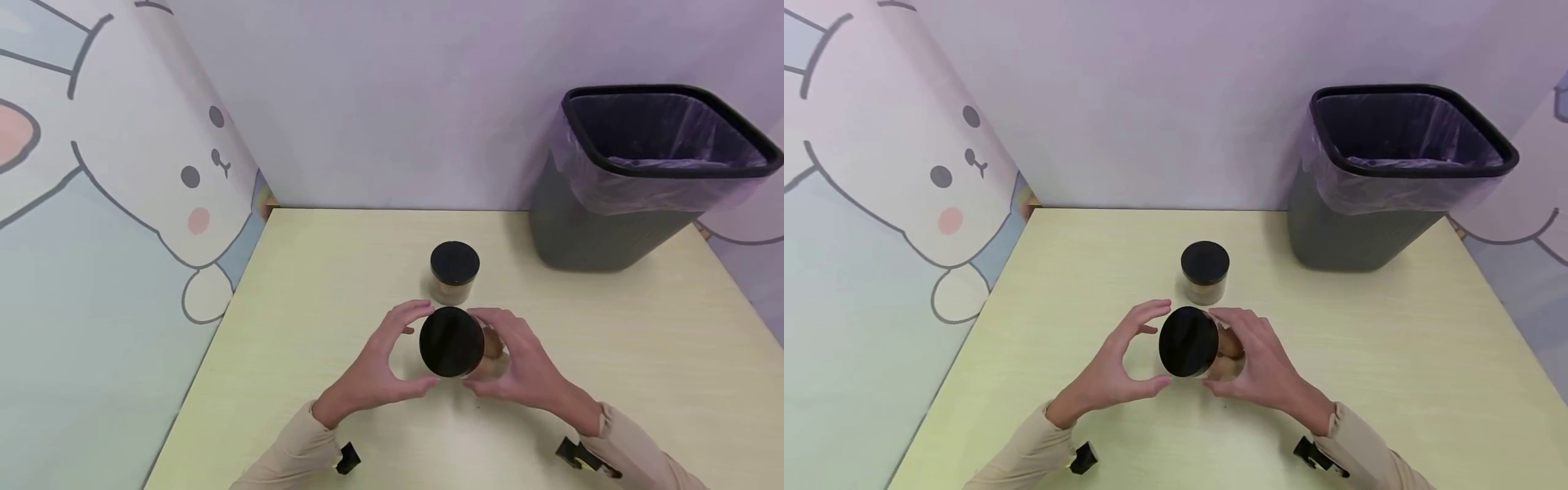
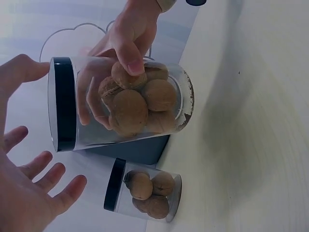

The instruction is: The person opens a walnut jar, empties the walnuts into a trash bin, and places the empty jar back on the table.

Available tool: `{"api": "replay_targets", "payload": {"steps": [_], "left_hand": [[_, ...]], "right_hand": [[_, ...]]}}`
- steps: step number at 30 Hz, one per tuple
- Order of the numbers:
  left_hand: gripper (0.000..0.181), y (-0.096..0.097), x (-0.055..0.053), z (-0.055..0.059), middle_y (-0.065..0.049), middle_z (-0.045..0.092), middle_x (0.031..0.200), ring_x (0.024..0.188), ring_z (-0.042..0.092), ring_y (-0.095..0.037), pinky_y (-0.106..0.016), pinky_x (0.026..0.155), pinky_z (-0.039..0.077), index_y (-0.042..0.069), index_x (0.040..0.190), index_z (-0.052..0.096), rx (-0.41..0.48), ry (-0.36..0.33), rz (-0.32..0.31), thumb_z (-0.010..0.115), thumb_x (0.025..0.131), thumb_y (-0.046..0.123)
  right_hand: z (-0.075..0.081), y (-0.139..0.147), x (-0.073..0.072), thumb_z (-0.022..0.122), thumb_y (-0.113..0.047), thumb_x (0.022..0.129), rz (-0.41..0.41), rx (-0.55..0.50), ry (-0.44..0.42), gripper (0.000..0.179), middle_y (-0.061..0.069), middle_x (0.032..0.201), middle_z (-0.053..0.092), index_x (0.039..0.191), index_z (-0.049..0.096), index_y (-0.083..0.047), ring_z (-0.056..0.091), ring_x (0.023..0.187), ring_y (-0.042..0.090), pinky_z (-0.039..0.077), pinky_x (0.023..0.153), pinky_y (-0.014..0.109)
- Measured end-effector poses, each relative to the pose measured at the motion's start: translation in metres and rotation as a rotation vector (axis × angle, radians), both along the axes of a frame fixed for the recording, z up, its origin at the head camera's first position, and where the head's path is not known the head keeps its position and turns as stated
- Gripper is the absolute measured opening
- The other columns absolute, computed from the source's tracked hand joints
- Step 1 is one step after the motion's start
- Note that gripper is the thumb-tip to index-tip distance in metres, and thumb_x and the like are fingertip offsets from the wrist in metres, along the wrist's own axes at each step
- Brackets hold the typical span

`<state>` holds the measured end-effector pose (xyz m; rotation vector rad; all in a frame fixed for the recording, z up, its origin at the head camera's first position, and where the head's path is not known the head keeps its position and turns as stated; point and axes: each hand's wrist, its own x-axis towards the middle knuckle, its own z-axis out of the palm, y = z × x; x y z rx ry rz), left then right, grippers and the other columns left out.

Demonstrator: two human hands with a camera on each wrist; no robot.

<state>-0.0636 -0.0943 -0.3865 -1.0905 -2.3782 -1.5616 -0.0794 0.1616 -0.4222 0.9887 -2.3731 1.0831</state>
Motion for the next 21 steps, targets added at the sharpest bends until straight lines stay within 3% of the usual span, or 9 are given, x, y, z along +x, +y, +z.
{"api": "replay_targets", "payload": {"steps": [5,21], "left_hand": [[0.086,-0.003,-0.002,-0.007,0.0,0.035,0.145,0.133,0.032,-0.019,-0.035,0.091,0.043,0.016,0.142,0.036,-0.019,0.007,-0.003,0.083,0.069,0.021],[0.09,0.001,0.002,-0.001,0.004,0.028,0.148,0.135,0.028,-0.016,-0.035,0.091,0.042,0.024,0.144,0.033,-0.069,-0.005,-0.006,0.082,0.069,0.03]], "right_hand": [[0.003,-0.002,0.003,0.09,-0.038,0.048,-0.036,0.05,0.024,0.094,-0.004,0.122,0.055,0.131,0.052,-0.015,0.049,0.108,0.015,0.035,0.08,0.041],[0.014,-0.003,0.009,0.088,-0.037,0.045,-0.064,0.151,0.073,0.093,0.001,0.121,0.056,0.128,0.056,-0.011,0.049,0.11,0.018,0.033,0.077,0.037]]}}
